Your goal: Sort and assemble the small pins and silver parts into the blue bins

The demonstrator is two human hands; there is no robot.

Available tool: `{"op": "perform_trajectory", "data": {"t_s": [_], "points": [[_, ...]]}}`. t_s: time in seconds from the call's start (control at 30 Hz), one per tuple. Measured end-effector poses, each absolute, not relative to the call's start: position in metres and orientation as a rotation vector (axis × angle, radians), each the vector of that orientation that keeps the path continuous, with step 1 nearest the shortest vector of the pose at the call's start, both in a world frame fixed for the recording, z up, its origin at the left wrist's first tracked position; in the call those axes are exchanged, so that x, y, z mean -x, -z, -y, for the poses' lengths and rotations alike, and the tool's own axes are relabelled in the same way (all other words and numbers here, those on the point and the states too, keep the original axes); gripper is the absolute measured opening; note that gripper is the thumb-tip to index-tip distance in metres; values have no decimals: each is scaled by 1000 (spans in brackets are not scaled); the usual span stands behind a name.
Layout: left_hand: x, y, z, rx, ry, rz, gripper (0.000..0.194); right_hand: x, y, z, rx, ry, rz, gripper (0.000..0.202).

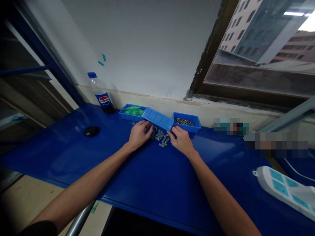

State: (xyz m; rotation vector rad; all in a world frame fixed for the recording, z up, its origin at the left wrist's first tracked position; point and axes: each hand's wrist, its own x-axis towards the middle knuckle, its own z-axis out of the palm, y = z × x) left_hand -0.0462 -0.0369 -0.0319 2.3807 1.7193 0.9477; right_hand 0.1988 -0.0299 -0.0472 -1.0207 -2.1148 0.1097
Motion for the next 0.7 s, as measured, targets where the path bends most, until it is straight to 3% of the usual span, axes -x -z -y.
{"op": "perform_trajectory", "data": {"t_s": [0.2,0.43,0.57,0.7], "points": [[46,40,39,-2275,-794,-1978,36,-203,16,15,1176,-348,1967,23],[31,50,47,-2335,-722,-1855,37,-188,-18,-23,1325,-705,1811,17],[26,47,50,-2338,-714,-1760,37,-173,-18,-42,1463,-925,1646,19],[24,42,54,-2365,-760,-1791,37,-173,-4,-50,1481,-934,1463,21]]}}
